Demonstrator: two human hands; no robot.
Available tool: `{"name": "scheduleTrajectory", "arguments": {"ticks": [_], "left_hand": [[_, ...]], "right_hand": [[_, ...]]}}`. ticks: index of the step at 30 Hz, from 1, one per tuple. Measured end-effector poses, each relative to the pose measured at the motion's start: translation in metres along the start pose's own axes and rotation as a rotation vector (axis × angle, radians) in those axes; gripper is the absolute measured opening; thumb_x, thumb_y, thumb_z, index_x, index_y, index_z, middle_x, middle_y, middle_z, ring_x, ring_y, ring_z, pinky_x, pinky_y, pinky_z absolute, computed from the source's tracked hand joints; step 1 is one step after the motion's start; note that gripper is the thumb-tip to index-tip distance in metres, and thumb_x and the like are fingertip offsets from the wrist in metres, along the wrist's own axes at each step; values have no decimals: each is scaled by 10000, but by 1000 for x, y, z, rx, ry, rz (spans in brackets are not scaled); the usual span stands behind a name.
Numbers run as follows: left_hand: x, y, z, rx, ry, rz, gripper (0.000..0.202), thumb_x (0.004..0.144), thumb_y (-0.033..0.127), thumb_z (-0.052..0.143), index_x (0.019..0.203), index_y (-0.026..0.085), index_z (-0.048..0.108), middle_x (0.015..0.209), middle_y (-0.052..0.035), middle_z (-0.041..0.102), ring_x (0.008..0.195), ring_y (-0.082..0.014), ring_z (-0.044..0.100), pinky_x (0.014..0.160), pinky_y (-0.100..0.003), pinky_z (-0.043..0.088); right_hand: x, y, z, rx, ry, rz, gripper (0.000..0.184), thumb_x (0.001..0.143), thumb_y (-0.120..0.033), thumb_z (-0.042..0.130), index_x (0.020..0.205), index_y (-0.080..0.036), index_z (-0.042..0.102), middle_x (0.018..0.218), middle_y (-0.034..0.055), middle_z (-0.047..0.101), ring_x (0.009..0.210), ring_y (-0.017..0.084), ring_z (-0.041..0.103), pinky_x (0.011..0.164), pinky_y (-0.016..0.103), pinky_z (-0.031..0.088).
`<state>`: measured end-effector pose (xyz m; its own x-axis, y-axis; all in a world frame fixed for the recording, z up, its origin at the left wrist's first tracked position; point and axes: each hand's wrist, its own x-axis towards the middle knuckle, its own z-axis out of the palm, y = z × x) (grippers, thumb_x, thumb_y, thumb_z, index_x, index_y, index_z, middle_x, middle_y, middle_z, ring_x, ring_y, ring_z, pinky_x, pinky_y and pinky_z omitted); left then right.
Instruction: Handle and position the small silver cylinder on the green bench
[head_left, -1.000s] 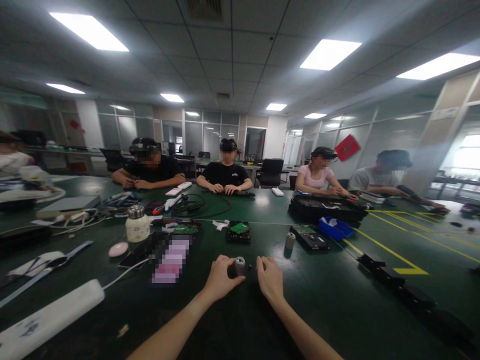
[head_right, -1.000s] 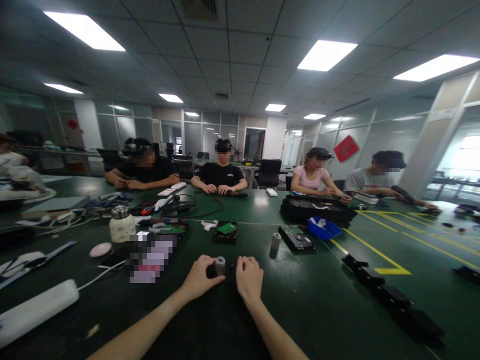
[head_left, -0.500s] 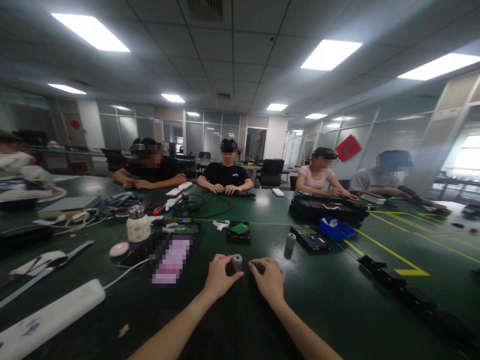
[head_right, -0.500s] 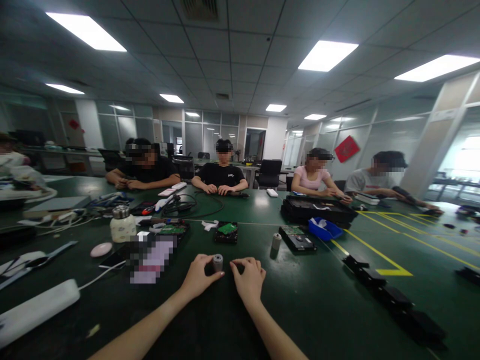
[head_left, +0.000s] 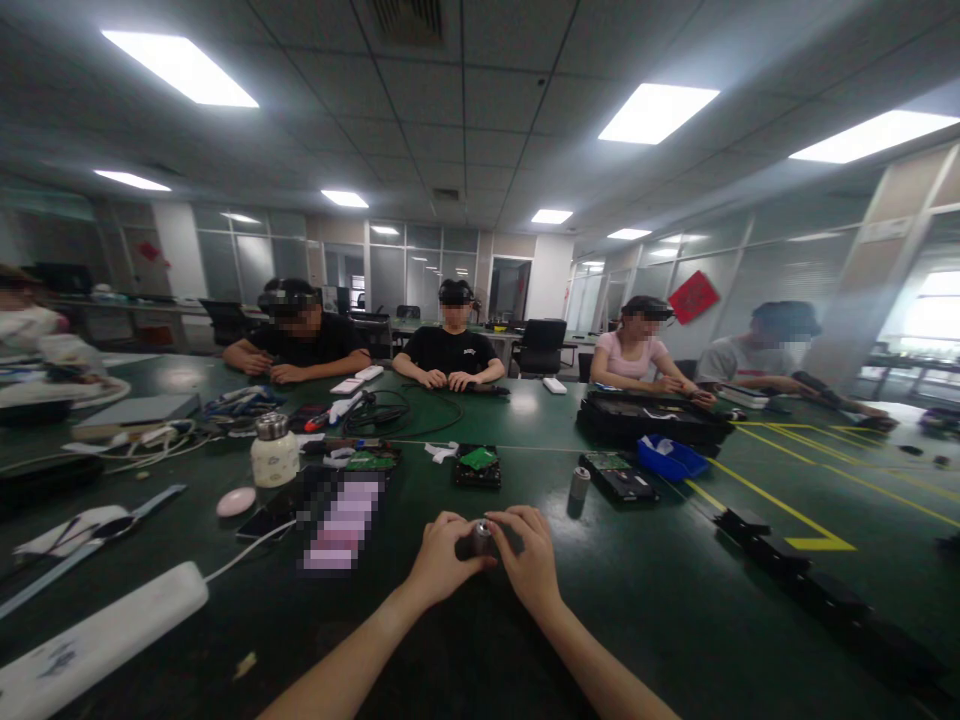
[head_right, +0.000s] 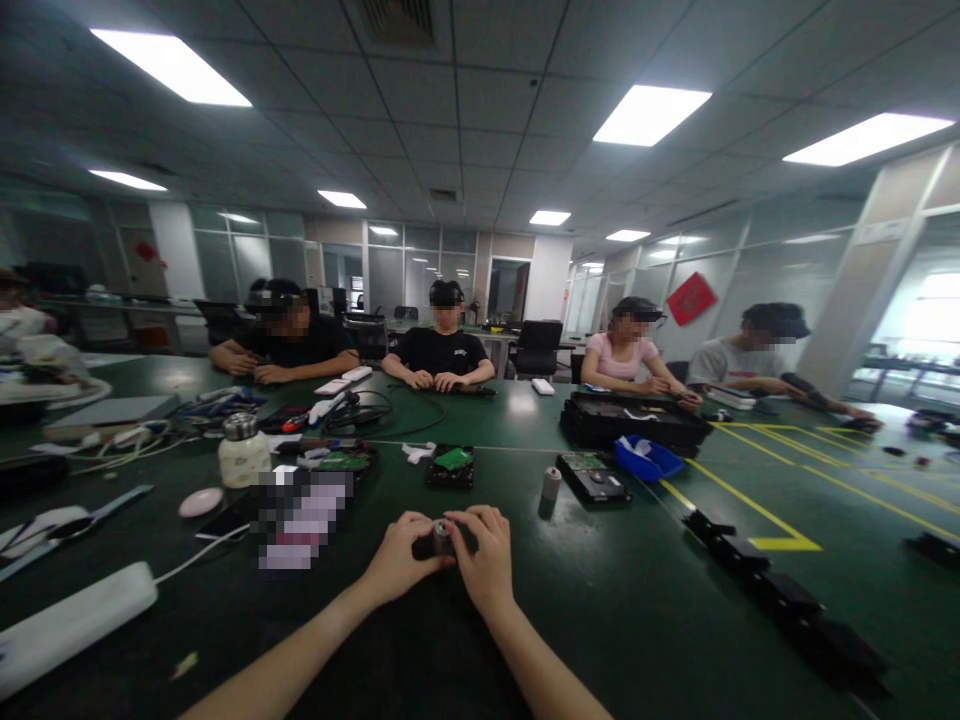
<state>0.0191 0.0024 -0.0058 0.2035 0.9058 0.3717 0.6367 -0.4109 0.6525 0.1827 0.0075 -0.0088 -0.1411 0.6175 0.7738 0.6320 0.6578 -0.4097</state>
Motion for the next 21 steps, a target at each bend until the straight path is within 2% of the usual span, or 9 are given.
{"name": "scheduleTrajectory", "arguments": {"ticks": [10, 16, 19, 21], "left_hand": [[0, -3, 3, -2, -7, -15, 314, 652, 387, 767, 943, 283, 711, 910, -28, 681, 969, -237, 549, 853, -361, 398], [0, -3, 2, -1, -23, -15, 349, 659, 377, 761, 992, 291, 705, 935, -33, 683, 984, -249, 553, 870, -380, 404], [0, -2, 2, -47, 40, -23, 478, 646, 394, 768, 1105, 306, 664, 980, -35, 686, 986, -245, 565, 892, -380, 420], [0, 0, 1, -107, 115, -33, 486, 685, 422, 735, 1145, 296, 644, 984, -34, 692, 989, -233, 576, 904, -363, 433]], "right_hand": [[3, 0, 1, 67, -76, 49, 207, 916, -302, 519, 991, -264, 707, 864, 32, 634, 849, 200, 578, 805, 338, 427], [4, -3, -1, 107, -182, 78, 278, 939, -306, 447, 1083, -275, 683, 928, 41, 640, 911, 204, 578, 846, 336, 426], [3, -3, -3, 133, -129, 115, 332, 921, -264, 401, 1172, -254, 617, 976, 41, 646, 937, 202, 580, 863, 333, 426], [2, 0, -2, 160, -62, 180, 333, 893, -243, 363, 1098, -211, 624, 911, 42, 651, 868, 197, 595, 809, 312, 448]]}}
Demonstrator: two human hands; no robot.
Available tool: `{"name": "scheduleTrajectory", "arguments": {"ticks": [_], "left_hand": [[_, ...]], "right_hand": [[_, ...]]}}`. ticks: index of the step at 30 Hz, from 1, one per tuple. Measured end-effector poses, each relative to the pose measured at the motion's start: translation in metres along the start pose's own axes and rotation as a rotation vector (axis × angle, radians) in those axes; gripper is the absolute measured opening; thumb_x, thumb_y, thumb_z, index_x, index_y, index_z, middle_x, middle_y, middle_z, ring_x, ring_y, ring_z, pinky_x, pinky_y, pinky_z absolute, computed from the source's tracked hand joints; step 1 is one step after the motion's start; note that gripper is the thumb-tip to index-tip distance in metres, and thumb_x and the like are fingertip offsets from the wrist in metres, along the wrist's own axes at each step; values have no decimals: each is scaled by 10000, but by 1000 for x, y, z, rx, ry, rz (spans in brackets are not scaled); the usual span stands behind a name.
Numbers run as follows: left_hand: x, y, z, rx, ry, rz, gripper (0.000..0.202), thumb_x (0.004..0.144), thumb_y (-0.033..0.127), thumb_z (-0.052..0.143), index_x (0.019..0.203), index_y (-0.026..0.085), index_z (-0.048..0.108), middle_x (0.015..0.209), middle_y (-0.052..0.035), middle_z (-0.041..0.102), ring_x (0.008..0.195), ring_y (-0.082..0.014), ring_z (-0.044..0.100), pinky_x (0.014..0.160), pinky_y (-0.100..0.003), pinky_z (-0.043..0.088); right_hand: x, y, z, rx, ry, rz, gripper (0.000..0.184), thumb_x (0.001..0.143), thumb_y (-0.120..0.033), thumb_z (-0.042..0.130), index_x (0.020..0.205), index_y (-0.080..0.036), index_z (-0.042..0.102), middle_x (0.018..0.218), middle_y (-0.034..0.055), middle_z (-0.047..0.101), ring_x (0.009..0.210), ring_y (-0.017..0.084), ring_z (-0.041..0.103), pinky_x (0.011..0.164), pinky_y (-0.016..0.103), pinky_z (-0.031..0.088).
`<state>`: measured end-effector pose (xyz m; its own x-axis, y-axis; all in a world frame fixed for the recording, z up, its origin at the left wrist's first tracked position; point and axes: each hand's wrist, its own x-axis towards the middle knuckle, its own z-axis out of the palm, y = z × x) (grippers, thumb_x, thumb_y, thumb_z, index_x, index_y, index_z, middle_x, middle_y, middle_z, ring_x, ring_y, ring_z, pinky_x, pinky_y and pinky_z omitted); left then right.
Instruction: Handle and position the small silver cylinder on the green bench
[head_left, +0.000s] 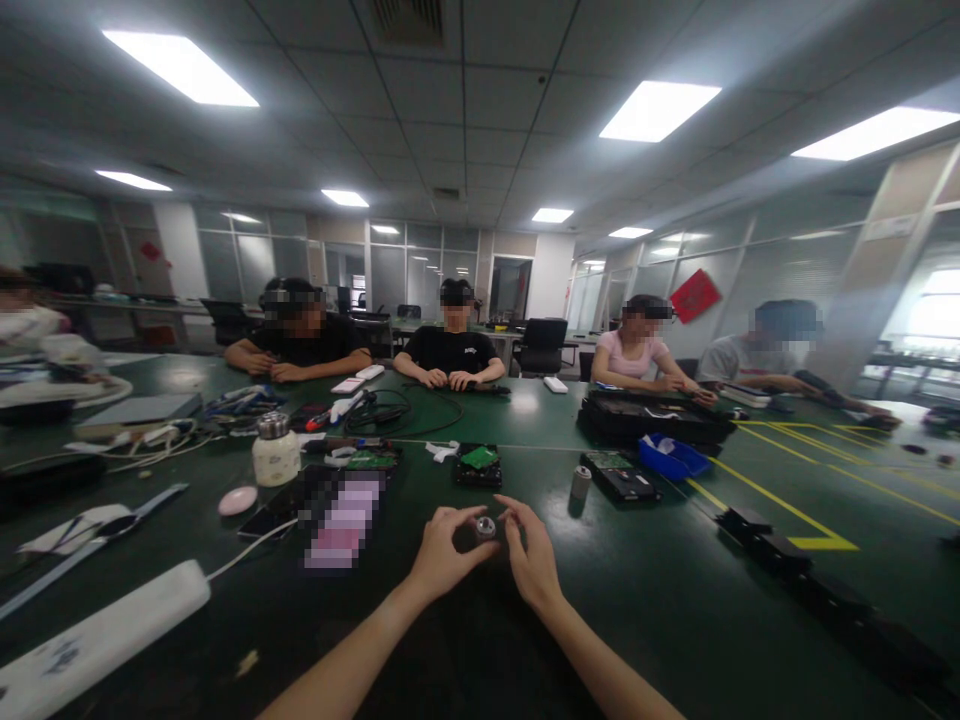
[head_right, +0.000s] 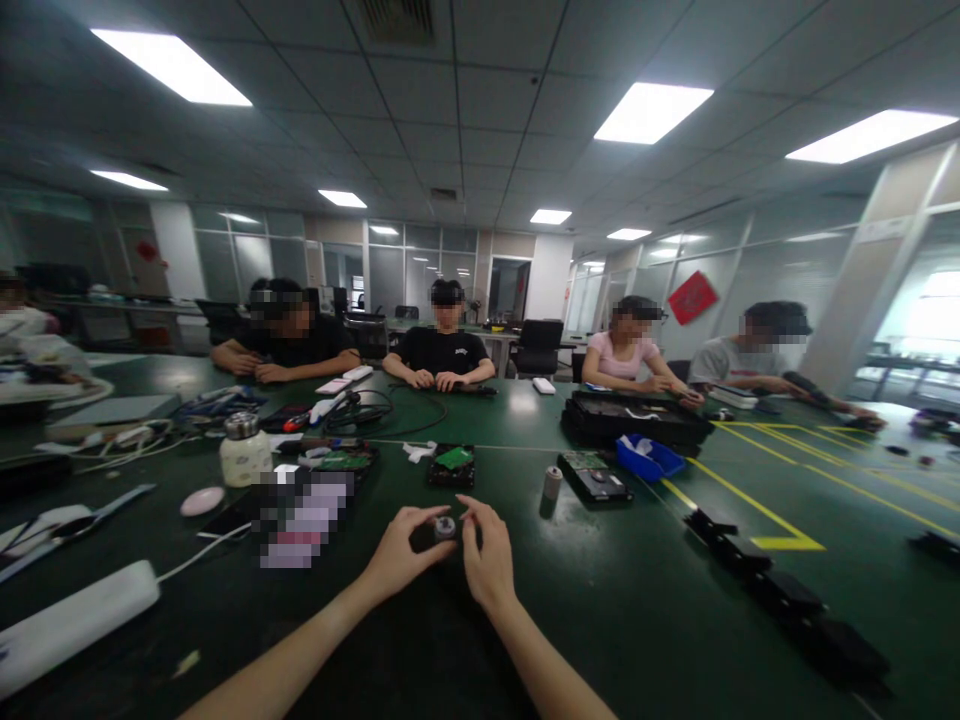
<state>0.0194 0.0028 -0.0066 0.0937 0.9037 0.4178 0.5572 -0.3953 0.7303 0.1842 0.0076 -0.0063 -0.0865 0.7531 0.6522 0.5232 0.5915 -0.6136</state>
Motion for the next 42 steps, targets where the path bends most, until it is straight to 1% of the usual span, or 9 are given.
{"name": "scheduleTrajectory", "arguments": {"ticks": [2, 4, 11, 18, 22, 25, 30, 36, 42], "left_hand": [[0, 1, -2, -63, 51, 4, 372, 754, 443, 666, 1090, 285, 677, 961, -24, 710, 994, -222, 584, 908, -344, 443], [1, 2, -3, -101, 64, 21, 281, 793, 446, 622, 1001, 281, 716, 961, -13, 728, 1002, -220, 587, 915, -338, 445], [3, 1, -4, -83, 80, 83, 231, 807, 406, 620, 973, 293, 734, 972, -19, 723, 1011, -219, 573, 930, -350, 444], [5, 7, -1, -81, 84, 83, 214, 819, 405, 608, 941, 297, 746, 922, -25, 722, 978, -221, 567, 897, -349, 460], [7, 8, -6, -49, 218, 48, 232, 831, 406, 590, 933, 273, 749, 900, -32, 726, 959, -228, 564, 890, -358, 460], [6, 0, -13, 121, 319, -82, 221, 843, 396, 578, 953, 296, 743, 934, -26, 722, 990, -244, 539, 897, -394, 428], [2, -18, -20, 397, 198, -308, 144, 820, 380, 615, 852, 380, 754, 1046, -13, 682, 1068, -290, 475, 849, -428, 384], [-2, -21, -17, 436, 153, -294, 181, 802, 403, 632, 957, 397, 726, 1111, -20, 650, 1100, -284, 451, 854, -411, 368], [0, -19, -17, 394, 165, -262, 118, 798, 383, 638, 820, 415, 750, 1071, -14, 653, 1086, -300, 453, 855, -447, 371]], "right_hand": [[0, 4, 1, 21, 46, 69, 307, 863, -236, 323, 888, -193, 627, 785, 33, 633, 750, 190, 593, 715, 283, 458], [0, 8, 1, -2, 30, 127, 307, 847, -239, 280, 710, -207, 553, 680, 17, 591, 654, 179, 571, 636, 260, 441], [0, 10, 5, -159, -142, 197, 314, 822, -236, 286, 534, -221, 408, 524, -23, 493, 542, 156, 517, 545, 226, 344], [0, 6, 7, -311, -220, 214, 348, 829, -148, 327, 504, -207, 437, 528, -9, 537, 546, 150, 517, 537, 230, 299], [0, 2, 6, -404, -245, 223, 380, 845, -112, 351, 506, -201, 497, 547, -5, 585, 560, 150, 543, 537, 233, 296], [-1, -2, 4, -484, -267, 228, 385, 860, -101, 372, 547, -196, 575, 603, 12, 644, 598, 157, 581, 551, 236, 305], [-2, -10, 3, -608, -327, 221, 346, 860, -118, 424, 635, -185, 678, 716, 59, 715, 701, 189, 645, 616, 244, 350], [-1, -18, 1, -702, -394, 209, 327, 865, -152, 433, 706, -184, 718, 780, 75, 736, 744, 204, 673, 661, 258, 385], [-2, -19, 0, -743, -418, 196, 330, 872, -163, 429, 729, -183, 726, 794, 73, 740, 757, 199, 680, 676, 256, 398]]}}
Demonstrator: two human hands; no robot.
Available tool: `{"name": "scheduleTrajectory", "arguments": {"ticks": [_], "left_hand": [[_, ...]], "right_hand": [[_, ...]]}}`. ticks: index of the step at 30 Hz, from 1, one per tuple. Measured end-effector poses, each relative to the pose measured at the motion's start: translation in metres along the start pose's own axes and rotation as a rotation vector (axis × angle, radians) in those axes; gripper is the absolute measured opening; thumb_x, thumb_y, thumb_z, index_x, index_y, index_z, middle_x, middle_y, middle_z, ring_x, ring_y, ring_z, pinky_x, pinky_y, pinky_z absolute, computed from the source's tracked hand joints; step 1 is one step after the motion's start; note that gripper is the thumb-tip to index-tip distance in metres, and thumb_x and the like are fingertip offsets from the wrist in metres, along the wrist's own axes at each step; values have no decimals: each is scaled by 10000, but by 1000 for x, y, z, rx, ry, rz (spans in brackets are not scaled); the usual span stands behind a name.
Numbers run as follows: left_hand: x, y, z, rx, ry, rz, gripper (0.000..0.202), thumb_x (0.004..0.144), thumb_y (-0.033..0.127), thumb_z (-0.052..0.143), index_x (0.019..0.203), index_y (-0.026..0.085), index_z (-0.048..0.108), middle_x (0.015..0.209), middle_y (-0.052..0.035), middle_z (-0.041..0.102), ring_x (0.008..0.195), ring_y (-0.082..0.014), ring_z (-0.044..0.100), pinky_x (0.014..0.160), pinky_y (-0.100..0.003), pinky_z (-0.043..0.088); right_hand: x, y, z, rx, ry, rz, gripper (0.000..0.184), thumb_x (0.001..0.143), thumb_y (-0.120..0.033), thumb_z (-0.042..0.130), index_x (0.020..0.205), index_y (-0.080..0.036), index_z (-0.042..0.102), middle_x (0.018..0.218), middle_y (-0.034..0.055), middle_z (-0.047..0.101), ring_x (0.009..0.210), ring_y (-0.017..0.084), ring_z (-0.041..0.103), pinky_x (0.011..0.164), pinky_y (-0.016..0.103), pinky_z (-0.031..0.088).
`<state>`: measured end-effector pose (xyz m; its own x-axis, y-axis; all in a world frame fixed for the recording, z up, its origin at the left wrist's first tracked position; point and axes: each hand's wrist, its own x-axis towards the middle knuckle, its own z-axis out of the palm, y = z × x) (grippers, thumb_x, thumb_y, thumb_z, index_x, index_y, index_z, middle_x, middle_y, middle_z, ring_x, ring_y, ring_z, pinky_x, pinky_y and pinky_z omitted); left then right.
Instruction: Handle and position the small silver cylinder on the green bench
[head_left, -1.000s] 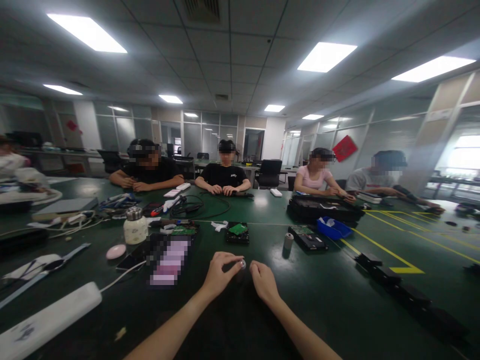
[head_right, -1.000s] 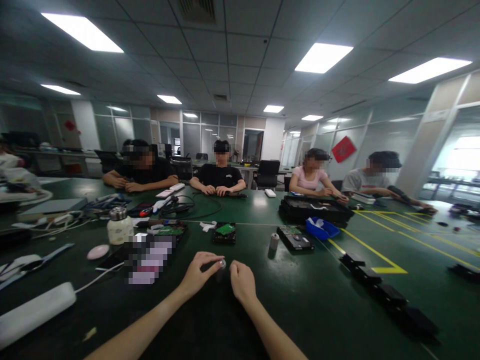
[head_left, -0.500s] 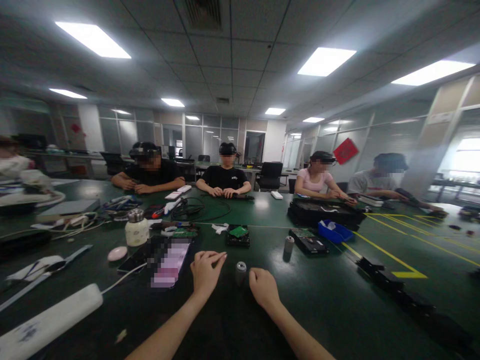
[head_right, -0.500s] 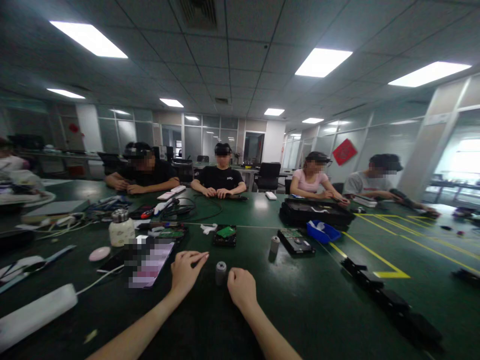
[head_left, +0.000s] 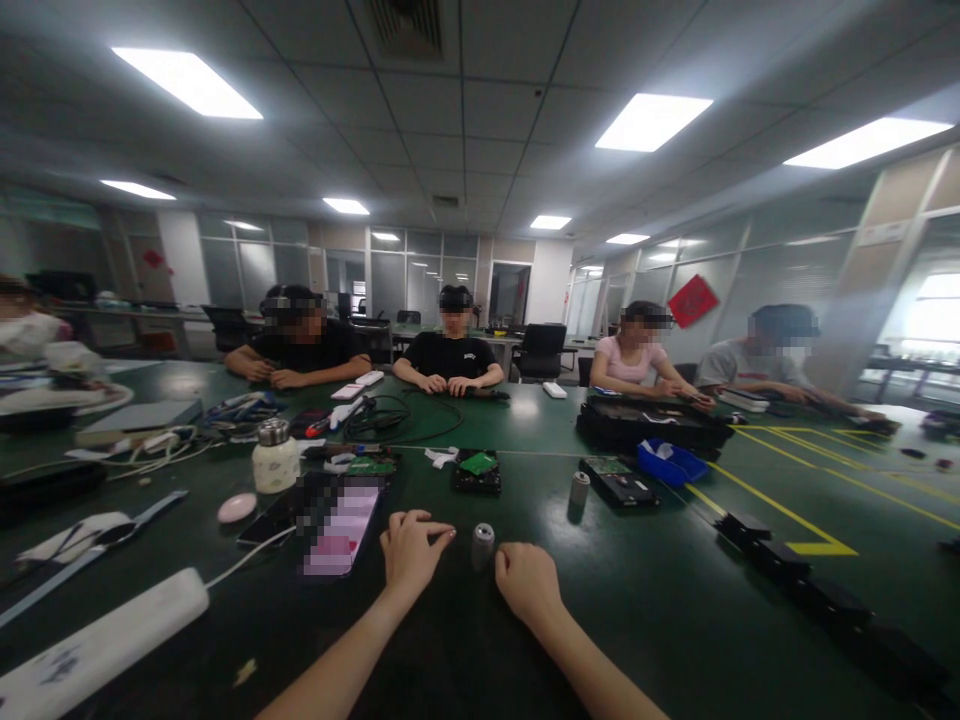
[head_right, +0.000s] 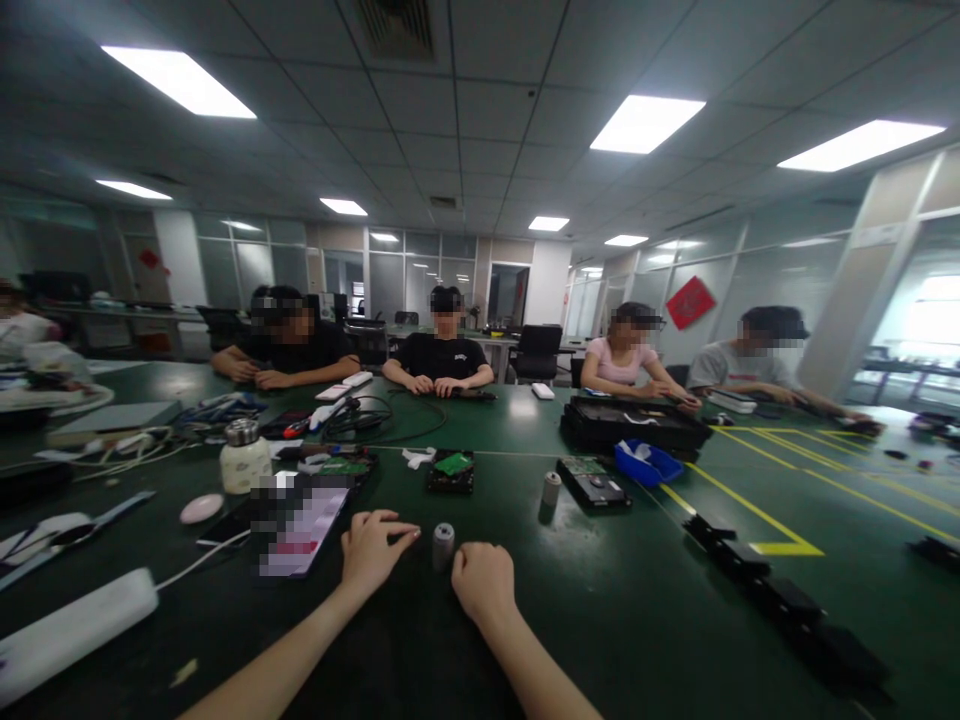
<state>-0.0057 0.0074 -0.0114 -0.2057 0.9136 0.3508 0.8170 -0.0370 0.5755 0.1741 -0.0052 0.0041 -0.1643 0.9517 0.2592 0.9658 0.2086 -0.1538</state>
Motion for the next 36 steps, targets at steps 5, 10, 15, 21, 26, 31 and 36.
{"name": "scheduleTrajectory", "arguments": {"ticks": [5, 10, 15, 21, 26, 31, 36], "left_hand": [[2, 14, -3, -179, 111, 108, 94, 789, 371, 667, 820, 373, 756, 1030, -16, 651, 1072, -275, 466, 891, -433, 400], [-2, 31, -2, -306, 132, 235, 88, 779, 340, 692, 828, 377, 755, 1039, -17, 629, 1082, -261, 462, 940, -436, 399], [-6, 34, 0, -303, 128, 274, 80, 780, 330, 690, 801, 377, 751, 1041, -13, 617, 1082, -268, 456, 940, -463, 391], [-7, 36, -2, -311, 96, 302, 87, 795, 306, 655, 815, 329, 737, 1040, -21, 614, 1085, -265, 453, 945, -468, 378], [-10, 38, -3, -319, 49, 313, 112, 808, 309, 624, 849, 317, 728, 1039, -19, 628, 1086, -260, 452, 959, -468, 365], [-10, 38, 0, -312, 7, 293, 135, 808, 355, 621, 873, 335, 738, 1062, -22, 626, 1096, -267, 447, 964, -478, 362], [-8, 39, 2, -310, 24, 250, 141, 791, 359, 638, 881, 336, 744, 1058, -28, 635, 1096, -269, 461, 956, -459, 380]], "right_hand": [[1, 0, 1, -20, -1, -2, 330, 869, -154, 430, 728, -183, 727, 801, 72, 742, 755, 202, 684, 673, 258, 403], [0, -1, 0, -31, -3, -1, 326, 873, -158, 435, 734, -187, 728, 802, 70, 744, 762, 204, 688, 672, 256, 408], [0, -2, -1, -38, -10, 7, 329, 876, -155, 434, 738, -184, 731, 808, 82, 743, 767, 213, 691, 682, 264, 415], [0, -1, 0, -36, -9, 0, 333, 884, -164, 431, 737, -192, 729, 799, 70, 744, 761, 208, 692, 675, 261, 414], [0, 0, 0, -32, -9, -4, 338, 885, -157, 424, 732, -192, 724, 793, 62, 742, 753, 197, 689, 675, 255, 410], [0, -1, -1, -29, -20, -6, 336, 894, -157, 422, 745, -186, 722, 808, 69, 742, 774, 198, 688, 684, 254, 406], [-1, -1, -2, -25, -24, -9, 331, 897, -161, 429, 747, -191, 723, 817, 62, 742, 783, 202, 690, 685, 253, 403]]}}
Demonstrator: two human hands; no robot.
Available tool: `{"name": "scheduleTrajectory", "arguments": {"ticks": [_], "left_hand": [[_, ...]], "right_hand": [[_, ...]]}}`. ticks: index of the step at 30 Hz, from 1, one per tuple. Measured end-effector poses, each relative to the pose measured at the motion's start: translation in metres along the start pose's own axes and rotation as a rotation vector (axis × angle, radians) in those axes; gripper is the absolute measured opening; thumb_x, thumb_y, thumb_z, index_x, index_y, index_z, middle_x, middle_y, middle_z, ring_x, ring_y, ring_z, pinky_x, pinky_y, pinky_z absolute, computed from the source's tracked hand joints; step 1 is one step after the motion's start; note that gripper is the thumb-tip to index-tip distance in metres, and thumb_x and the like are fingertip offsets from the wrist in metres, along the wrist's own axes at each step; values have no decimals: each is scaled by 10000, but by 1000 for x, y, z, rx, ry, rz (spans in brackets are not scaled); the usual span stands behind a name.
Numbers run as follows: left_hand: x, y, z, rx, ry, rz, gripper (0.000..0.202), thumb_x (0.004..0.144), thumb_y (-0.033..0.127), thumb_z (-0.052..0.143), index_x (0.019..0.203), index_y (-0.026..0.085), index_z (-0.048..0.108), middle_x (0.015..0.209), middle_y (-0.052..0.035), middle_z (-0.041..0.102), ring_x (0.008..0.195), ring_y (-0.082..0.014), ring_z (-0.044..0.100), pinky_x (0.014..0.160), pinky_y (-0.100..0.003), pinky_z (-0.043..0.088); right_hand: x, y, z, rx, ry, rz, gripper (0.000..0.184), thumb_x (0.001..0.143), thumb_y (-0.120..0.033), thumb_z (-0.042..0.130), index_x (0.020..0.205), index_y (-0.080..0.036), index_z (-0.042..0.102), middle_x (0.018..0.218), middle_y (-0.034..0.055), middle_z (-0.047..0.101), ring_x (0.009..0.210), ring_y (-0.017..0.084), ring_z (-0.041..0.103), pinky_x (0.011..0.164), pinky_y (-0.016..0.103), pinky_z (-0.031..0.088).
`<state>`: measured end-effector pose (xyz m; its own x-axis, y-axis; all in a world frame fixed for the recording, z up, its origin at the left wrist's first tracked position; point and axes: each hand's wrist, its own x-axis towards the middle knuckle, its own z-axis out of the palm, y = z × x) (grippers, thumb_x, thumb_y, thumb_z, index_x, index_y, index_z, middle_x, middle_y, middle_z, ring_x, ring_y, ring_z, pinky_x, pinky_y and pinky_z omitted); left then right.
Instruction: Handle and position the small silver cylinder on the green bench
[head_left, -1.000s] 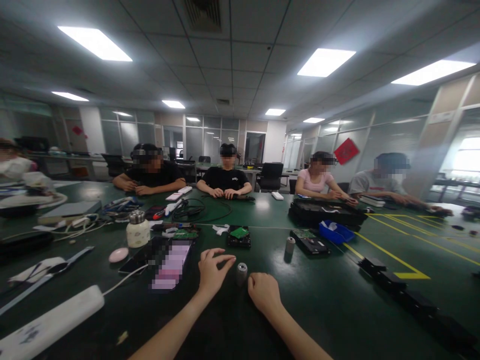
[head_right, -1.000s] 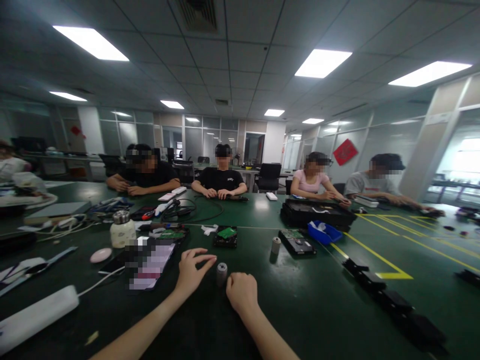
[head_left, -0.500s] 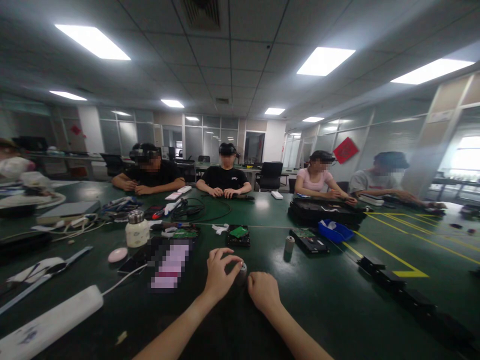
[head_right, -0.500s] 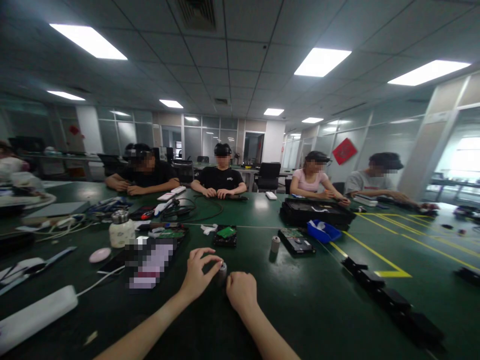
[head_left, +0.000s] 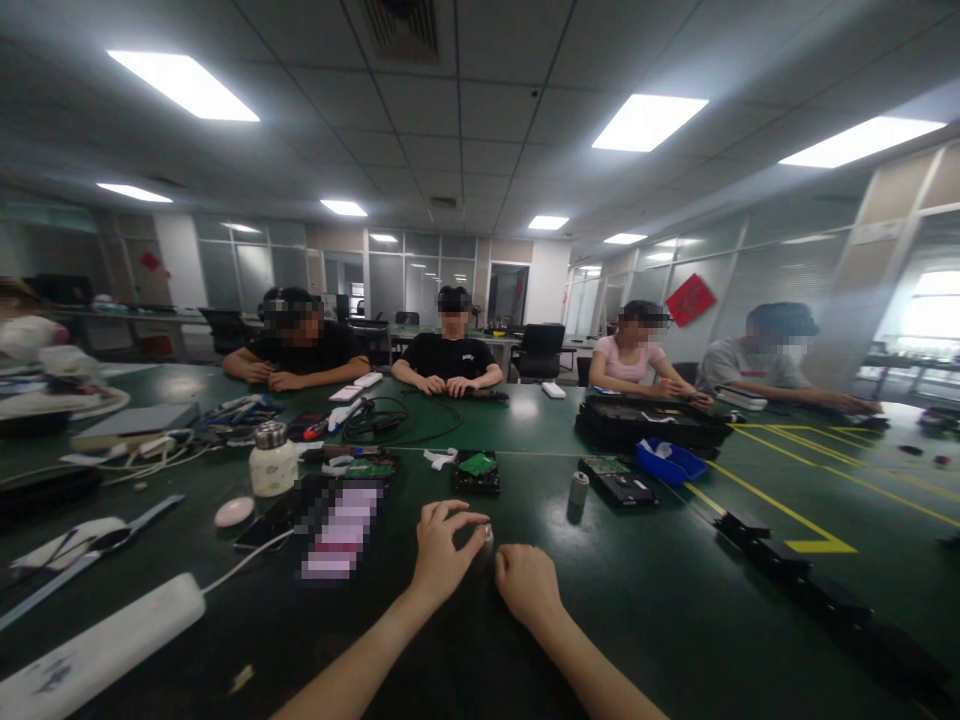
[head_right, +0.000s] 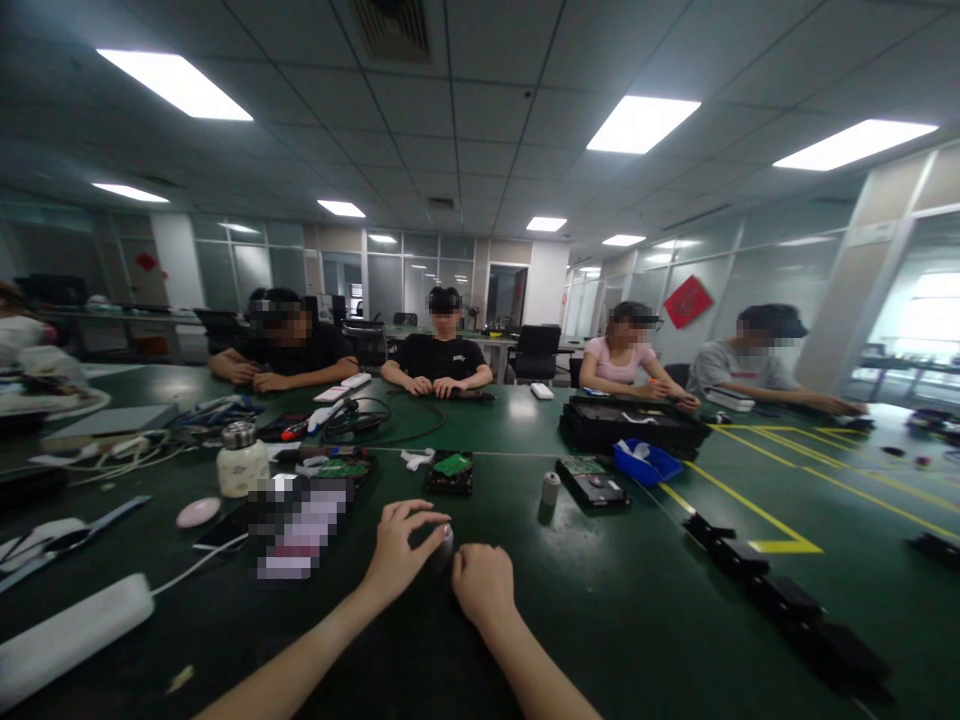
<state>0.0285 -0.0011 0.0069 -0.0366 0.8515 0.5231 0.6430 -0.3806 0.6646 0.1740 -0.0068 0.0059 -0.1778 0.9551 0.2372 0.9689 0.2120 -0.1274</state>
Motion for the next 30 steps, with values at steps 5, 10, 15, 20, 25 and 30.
{"name": "scheduleTrajectory", "arguments": {"ticks": [5, 10, 15, 20, 25, 30], "left_hand": [[3, 0, -1, -30, 49, -3, 124, 792, 381, 651, 829, 320, 753, 976, -25, 670, 1043, -256, 496, 924, -418, 406], [4, -17, -6, 79, 136, -127, 160, 811, 409, 623, 850, 323, 752, 952, -28, 679, 1017, -267, 500, 869, -417, 409], [-1, -37, -9, 232, -27, -212, 134, 768, 387, 649, 814, 326, 759, 973, -45, 671, 1030, -302, 493, 832, -434, 398], [3, -44, -7, 200, 73, -217, 363, 852, 459, 484, 741, 223, 738, 908, -74, 700, 965, -289, 540, 848, -405, 419], [4, -46, -7, 189, 64, -206, 317, 849, 289, 440, 724, 209, 721, 895, -65, 712, 960, -270, 551, 840, -389, 433], [-1, -35, -6, 192, -32, -126, 305, 841, 209, 439, 676, 241, 693, 1033, -13, 679, 1055, -238, 506, 904, -430, 373]], "right_hand": [[0, 0, -1, -1, -9, 3, 321, 894, -162, 439, 746, -190, 723, 818, 57, 741, 790, 204, 690, 695, 252, 401], [0, -2, -1, -8, -7, 9, 331, 890, -166, 427, 755, -186, 728, 822, 75, 741, 786, 213, 689, 704, 265, 404], [1, -1, -1, -3, -7, 3, 332, 891, -170, 424, 762, -192, 730, 823, 73, 741, 786, 211, 685, 704, 266, 405], [0, 0, 0, 2, -10, 1, 332, 890, -168, 423, 755, -187, 725, 817, 64, 739, 787, 208, 686, 706, 266, 403], [0, 0, 0, 4, -8, 0, 340, 892, -171, 415, 749, -185, 723, 817, 63, 738, 789, 211, 685, 702, 268, 403], [0, 0, -1, 5, -10, 4, 331, 894, -176, 421, 758, -188, 723, 820, 62, 738, 793, 209, 684, 721, 267, 404]]}}
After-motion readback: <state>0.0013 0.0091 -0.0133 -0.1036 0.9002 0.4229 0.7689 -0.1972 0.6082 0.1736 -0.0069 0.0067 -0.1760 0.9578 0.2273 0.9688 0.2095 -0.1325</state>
